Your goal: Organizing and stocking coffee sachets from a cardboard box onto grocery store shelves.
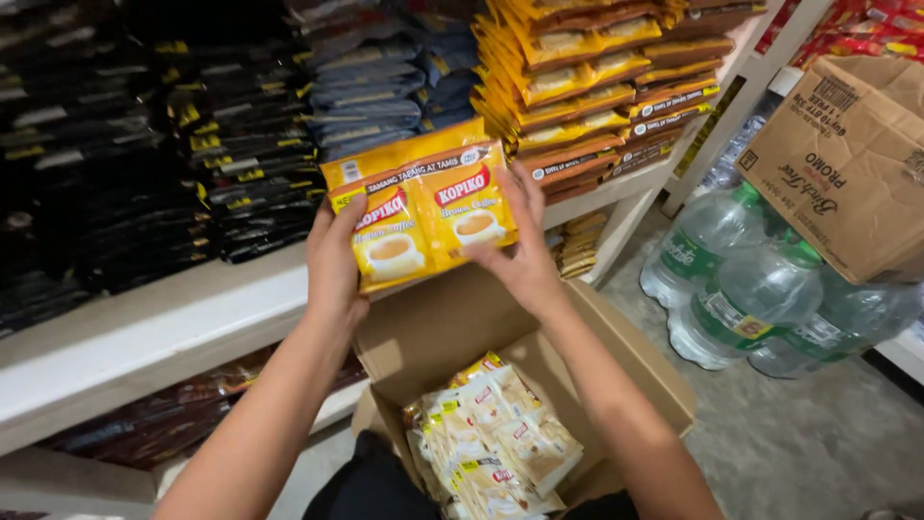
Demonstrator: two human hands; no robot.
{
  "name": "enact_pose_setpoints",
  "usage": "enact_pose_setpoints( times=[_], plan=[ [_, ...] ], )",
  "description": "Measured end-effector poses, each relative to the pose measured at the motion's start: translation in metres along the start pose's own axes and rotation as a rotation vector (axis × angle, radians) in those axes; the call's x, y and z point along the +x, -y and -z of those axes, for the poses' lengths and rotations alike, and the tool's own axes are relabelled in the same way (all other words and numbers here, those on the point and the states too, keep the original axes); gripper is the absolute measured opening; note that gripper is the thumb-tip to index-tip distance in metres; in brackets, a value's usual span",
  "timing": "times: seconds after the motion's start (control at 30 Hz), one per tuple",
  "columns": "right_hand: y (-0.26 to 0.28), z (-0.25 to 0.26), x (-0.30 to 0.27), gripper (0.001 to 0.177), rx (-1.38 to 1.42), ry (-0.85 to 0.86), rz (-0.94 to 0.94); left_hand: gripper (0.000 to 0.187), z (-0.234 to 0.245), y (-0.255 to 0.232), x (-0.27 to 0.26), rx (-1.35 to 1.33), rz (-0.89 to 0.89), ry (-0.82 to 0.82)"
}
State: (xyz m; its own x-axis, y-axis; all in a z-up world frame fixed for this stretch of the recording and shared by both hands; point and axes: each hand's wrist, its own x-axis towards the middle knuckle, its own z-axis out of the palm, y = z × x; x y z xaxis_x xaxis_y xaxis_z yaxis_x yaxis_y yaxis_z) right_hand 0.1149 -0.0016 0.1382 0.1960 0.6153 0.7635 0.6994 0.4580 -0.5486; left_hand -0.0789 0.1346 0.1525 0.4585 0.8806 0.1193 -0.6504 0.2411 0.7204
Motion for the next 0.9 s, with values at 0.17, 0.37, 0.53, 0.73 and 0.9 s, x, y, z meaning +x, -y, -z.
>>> enact_pose_setpoints(
  times=[0.17, 0.37, 0.53, 0.73, 0.9],
  plan=[
    [-0.025, -0.012, -0.007, 0.1, -0.102, 0.136, -0.176, 0.053, 0.026, 0.041, 0.042, 0.216, -0.131, -0.172],
    [0.026, -0.007, 0.006, 0.101, -0.743, 0.132, -0.047, 0.062, 0.01, 0.067, 0.06, 0.445, -0.262, -0.473],
    [0.005, -0.004, 0.011, 0.11, -0.967, 0.335, 0.236, 0.064, 0.003, 0.052, 0.027, 0.65, -0.239, -0.502],
    [0.006, 0.001, 0.027, 0.099, -0.951, 0.346, 0.357, 0.067, 0.006, 0.034, -0.013, 1.191, -0.885, 0.042],
    [-0.011, -0.003, 0.043, 0.084, -0.814, 0.436, 0.245, 0.055, 0.015, 0.032, 0.014, 1.465, -0.632, 0.038]
  ],
)
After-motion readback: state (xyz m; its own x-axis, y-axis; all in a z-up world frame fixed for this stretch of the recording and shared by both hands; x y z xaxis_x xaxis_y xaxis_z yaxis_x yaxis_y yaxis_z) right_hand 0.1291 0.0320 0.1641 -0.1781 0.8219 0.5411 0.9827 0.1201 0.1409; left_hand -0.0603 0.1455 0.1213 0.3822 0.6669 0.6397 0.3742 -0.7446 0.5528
